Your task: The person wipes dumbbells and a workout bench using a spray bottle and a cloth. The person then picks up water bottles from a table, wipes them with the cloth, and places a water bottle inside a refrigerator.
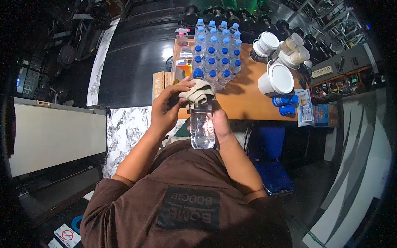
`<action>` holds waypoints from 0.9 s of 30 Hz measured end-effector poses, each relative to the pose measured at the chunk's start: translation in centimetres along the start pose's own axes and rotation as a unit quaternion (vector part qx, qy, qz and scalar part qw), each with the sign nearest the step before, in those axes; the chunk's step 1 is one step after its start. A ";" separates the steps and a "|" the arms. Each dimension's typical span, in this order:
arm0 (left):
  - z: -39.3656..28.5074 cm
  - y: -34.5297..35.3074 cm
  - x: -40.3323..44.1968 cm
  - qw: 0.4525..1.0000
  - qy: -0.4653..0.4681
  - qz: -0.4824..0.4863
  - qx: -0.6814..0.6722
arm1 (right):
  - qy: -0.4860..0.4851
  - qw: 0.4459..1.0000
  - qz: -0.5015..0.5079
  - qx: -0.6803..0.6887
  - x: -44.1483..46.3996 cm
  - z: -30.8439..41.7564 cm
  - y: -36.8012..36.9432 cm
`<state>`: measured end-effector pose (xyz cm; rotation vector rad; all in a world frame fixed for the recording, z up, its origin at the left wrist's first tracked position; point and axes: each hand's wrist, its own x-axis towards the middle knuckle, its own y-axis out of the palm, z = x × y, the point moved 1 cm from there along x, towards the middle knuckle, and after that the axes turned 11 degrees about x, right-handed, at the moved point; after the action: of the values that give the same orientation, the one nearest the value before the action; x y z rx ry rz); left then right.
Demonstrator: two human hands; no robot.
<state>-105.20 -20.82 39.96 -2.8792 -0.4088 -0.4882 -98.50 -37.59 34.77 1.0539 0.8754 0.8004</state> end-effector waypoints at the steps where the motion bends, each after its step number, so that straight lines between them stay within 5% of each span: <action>1: 0.0 0.3 0.0 1.000 -0.006 -0.002 0.006 | -0.001 1.000 0.000 0.000 0.1 -0.1 -0.6; 4: -0.7 0.9 -1.7 0.998 -0.007 0.057 0.037 | -0.132 0.990 -0.029 0.028 -0.1 -0.2 0.8; 5: -1.6 0.5 -2.1 0.990 0.030 0.107 0.083 | 0.050 0.983 0.076 0.157 1.3 1.6 -1.1; 7: -3.1 0.1 -2.4 0.978 0.075 0.189 0.048 | 0.071 0.985 0.074 0.137 -0.4 2.1 1.1; 8: -3.6 0.0 -2.6 0.976 0.068 0.205 0.038 | -0.001 0.992 -0.129 0.010 -0.5 2.7 0.3; 9: -4.0 -0.5 -2.5 0.976 0.068 0.205 0.038 | -0.001 0.992 -0.129 0.009 -0.4 2.6 -0.1; 12: -3.4 -1.2 -1.3 0.985 0.067 0.156 0.031 | 0.030 0.990 0.036 0.135 -0.3 1.2 1.3; 13: -3.1 -1.3 -1.2 0.992 0.007 0.126 0.017 | -0.006 0.999 0.015 0.034 -0.5 1.4 2.5; 15: -1.9 -0.9 -0.4 0.997 0.046 0.066 -0.007 | -0.088 0.994 -0.048 0.033 0.0 0.4 1.2; 17: -1.1 -0.2 -0.6 0.997 0.014 0.067 -0.031 | -0.085 0.996 -0.004 0.018 -0.3 0.1 0.7; 19: -0.7 0.4 -1.2 0.990 0.082 0.095 0.056 | -0.083 0.992 0.026 0.092 0.1 0.0 0.0; 21: -1.4 0.4 -2.0 0.983 0.096 0.138 0.067 | 0.047 0.968 0.164 0.184 1.2 0.8 -0.5; 23: -3.0 0.4 -3.0 0.972 0.094 0.214 0.008 | -0.053 0.996 -0.065 0.039 -0.3 1.8 -1.0; 27: -3.4 -0.1 -3.8 0.957 0.099 0.271 -0.026 | -0.141 0.971 -0.146 -0.130 -0.1 2.2 -1.5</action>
<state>-109.67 -22.43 41.86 -2.7782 0.4230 -0.6755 -96.38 -38.92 33.89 0.7611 0.6429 0.4871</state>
